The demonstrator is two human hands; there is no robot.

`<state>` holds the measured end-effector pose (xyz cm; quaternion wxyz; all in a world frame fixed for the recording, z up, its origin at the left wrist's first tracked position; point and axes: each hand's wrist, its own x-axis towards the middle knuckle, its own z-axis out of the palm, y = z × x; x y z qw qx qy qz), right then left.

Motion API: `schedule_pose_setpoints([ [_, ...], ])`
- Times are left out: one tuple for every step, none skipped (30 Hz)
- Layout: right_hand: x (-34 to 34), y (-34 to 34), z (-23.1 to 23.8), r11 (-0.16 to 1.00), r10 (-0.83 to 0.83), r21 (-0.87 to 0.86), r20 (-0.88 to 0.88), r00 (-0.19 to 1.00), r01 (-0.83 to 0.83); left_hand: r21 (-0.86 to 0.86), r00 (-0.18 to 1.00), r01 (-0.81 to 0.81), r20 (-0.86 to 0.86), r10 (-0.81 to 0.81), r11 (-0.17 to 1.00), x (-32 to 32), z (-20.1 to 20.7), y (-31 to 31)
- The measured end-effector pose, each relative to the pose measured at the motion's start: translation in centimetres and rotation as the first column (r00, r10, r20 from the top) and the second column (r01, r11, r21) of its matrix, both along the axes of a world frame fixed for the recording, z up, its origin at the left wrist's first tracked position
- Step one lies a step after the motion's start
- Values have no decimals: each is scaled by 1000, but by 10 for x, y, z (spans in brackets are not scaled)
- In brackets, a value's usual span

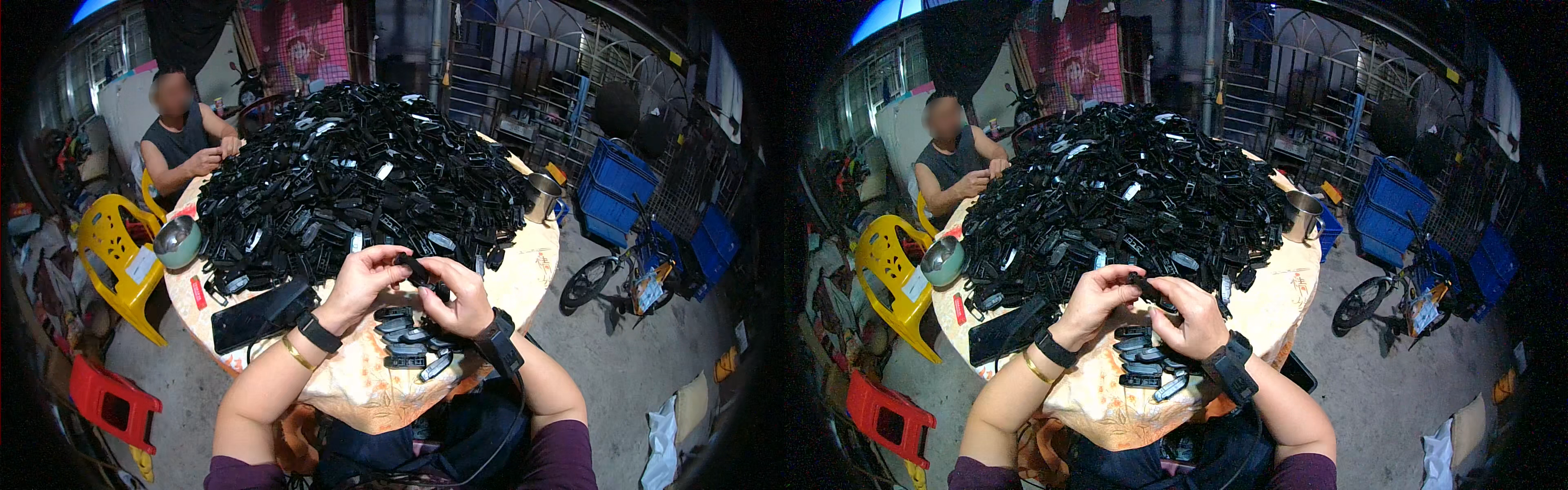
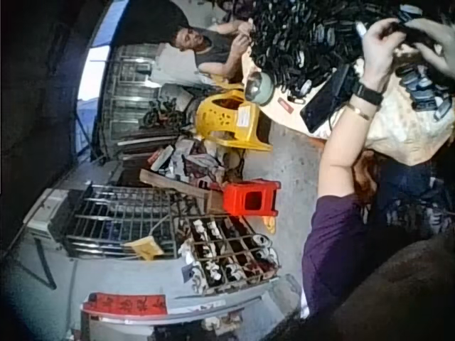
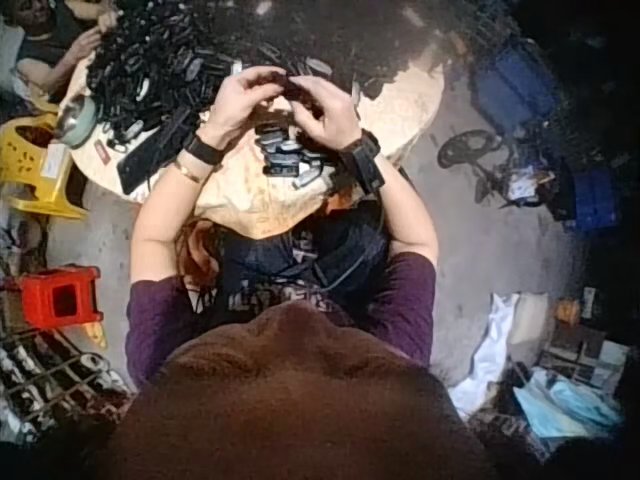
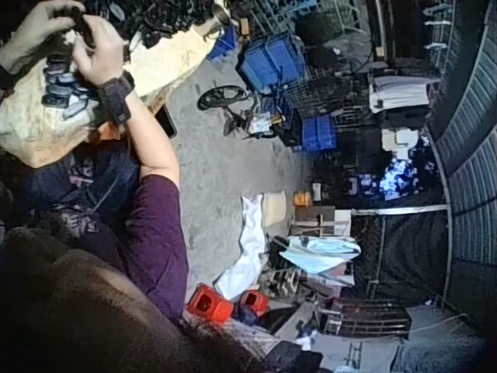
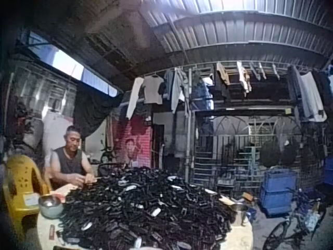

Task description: The recorder is assembling small black plastic components at a table with another worker.

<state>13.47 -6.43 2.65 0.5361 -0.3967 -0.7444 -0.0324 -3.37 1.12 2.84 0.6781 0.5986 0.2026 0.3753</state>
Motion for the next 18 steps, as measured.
schedule_pose_setpoints([
  [0, -1, -1, 999, 20, -31, -35, 999, -21, 117, 997, -56, -43, 62, 992, 0, 1, -1],
  [1, -1, -2, 997, 40, -61, -72, 997, -44, 235, 989, -106, -78, 128, 966, 1, 1, -2],
  [3, 2, -6, 998, 13, -61, -86, 996, -18, 235, 989, -106, -77, 127, 966, 1, 1, -3],
  [3, 1, -7, 998, 13, -61, -85, 996, -18, 250, 988, -135, -36, 149, 959, 3, 1, -5],
  [2, -1, -7, 994, -1, -111, -169, 986, -18, 263, 986, -165, 5, 169, 951, 4, 1, -7],
  [2, -1, -7, 987, -18, -161, -251, 968, -23, 263, 985, -166, 6, 171, 950, 4, 2, -8],
  [2, -1, -7, 987, -17, -161, -250, 968, -24, 273, 984, -169, -13, 179, 947, 4, 3, -9],
  [3, -1, -7, 989, -33, -150, -227, 973, -2, 282, 982, -171, -32, 187, 944, 4, 3, -10],
  [3, -1, -6, 990, -50, -137, -204, 978, 22, 283, 982, -171, -31, 188, 944, 3, 4, -10],
  [4, 0, -5, 991, -67, -125, -181, 981, 45, 334, 976, -183, -52, 212, 925, 2, 5, -10],
  [4, -1, -4, 992, -83, -109, -125, 989, 69, 385, 969, -192, -72, 237, 903, 1, 6, -10],
  [3, -1, -3, 992, -82, -109, -126, 989, 69, 385, 969, -192, -72, 237, 903, 1, 7, -11],
  [3, -1, -3, 990, -70, -129, -148, 987, 51, 398, 962, -192, -104, 252, 897, 0, 9, -11],
  [2, -1, -3, 988, -58, -148, -170, 984, 33, 411, 954, -192, -136, 268, 891, -1, 10, -12],
  [2, 0, -6, 992, -51, -119, -172, 984, 30, 412, 954, -192, -135, 268, 891, -1, 10, -12],
  [1, 0, -5, 992, -51, -119, -172, 984, 31, 372, 956, -186, -144, 254, 909, -1, 9, -12],
  [1, 0, -4, 991, -57, -125, -161, 985, 37, 331, 959, -179, -152, 240, 926, -1, 9, -12],
  [1, -1, -2, 991, -61, -131, -151, 987, 41, 332, 959, -180, -152, 240, 926, -1, 8, -12],
])
